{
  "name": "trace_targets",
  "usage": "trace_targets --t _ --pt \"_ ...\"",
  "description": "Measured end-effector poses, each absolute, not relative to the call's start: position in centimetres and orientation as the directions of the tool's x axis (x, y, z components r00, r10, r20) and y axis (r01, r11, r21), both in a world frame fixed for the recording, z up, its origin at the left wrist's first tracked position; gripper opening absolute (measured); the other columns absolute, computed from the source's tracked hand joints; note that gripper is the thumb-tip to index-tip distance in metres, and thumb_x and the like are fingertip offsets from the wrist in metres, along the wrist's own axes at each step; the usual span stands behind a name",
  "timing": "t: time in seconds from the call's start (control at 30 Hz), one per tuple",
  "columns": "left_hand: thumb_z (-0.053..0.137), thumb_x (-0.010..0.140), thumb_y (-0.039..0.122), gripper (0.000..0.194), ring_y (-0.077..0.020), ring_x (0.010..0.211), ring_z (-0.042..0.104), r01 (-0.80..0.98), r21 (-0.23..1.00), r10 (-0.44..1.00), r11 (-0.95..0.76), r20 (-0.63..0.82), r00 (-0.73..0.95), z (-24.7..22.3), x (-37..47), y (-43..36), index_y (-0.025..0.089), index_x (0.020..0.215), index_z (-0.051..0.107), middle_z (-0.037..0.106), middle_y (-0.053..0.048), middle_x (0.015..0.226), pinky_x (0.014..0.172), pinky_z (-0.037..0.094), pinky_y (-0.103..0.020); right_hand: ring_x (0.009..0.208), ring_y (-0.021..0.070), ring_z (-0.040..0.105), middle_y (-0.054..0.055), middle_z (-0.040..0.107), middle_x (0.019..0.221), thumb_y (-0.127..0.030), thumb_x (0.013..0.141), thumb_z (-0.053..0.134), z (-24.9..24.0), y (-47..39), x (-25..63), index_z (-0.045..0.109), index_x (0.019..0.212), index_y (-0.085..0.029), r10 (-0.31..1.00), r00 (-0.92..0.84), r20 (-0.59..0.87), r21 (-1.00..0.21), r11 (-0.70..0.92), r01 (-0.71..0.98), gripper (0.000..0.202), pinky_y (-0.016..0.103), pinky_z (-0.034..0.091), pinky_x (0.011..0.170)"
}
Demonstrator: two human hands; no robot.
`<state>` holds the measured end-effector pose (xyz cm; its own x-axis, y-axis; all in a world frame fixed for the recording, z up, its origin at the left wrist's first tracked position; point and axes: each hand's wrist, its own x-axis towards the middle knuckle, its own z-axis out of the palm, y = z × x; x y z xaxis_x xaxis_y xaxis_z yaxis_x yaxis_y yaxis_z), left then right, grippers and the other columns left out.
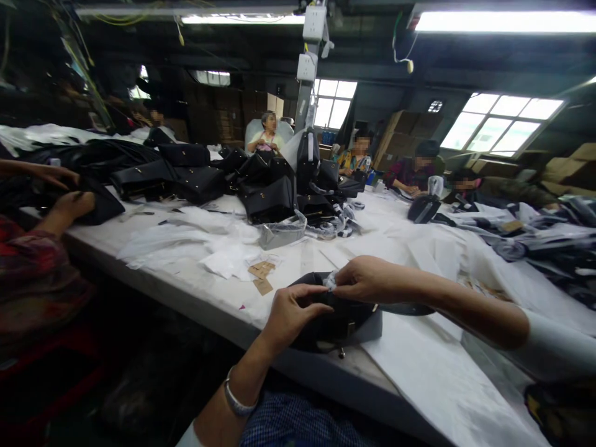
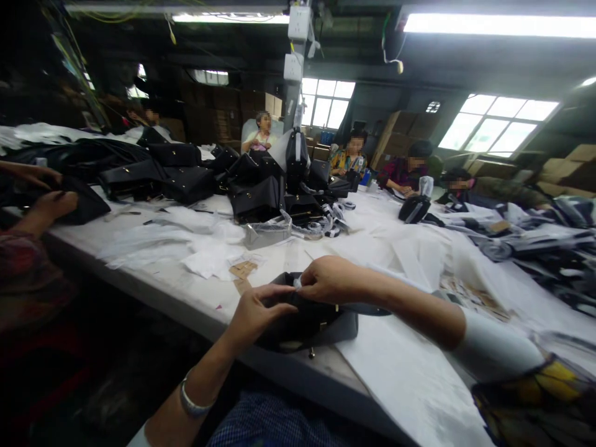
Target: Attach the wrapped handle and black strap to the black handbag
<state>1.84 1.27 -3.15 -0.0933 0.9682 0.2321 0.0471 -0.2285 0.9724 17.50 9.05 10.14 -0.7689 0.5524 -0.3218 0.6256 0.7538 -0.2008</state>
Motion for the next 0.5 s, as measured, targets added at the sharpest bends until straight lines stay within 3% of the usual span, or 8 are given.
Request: trace_targets --t 0.2,0.5 --pt "0.081 0.068 0.029 0.032 -0.0202 0.086 0.068 0.058 0.956 0.950 -0.286 0.291 -0.110 -3.4 1.3 1.2 0.021 0.099 0.076 0.076 -0.003 0.093 0.078 0.051 -0.026 0.051 0.0103 0.041 0.001 0.061 0.059 -0.036 0.085 0.047 10.3 8.8 16.2 0.071 0.074 -0.017 0.566 -0.771 -0.293 -0.043 0.797 0.602 0.033 0.025 0.024 0.051" --pt "0.081 0.068 0.033 0.032 -0.0198 0.087 0.069 0.116 0.930 0.930 -0.349 0.359 -0.083 -3.4 0.9 1.1 0.023 0.098 0.076 0.076 -0.003 0.094 0.081 0.052 -0.026 0.048 0.0101 0.030 -0.001 0.058 0.055 -0.043 0.082 0.051 10.2 7.2 16.0 0.069 0.070 -0.022 0.638 -0.746 -0.192 0.077 0.767 0.637 0.031 0.026 0.019 0.049"
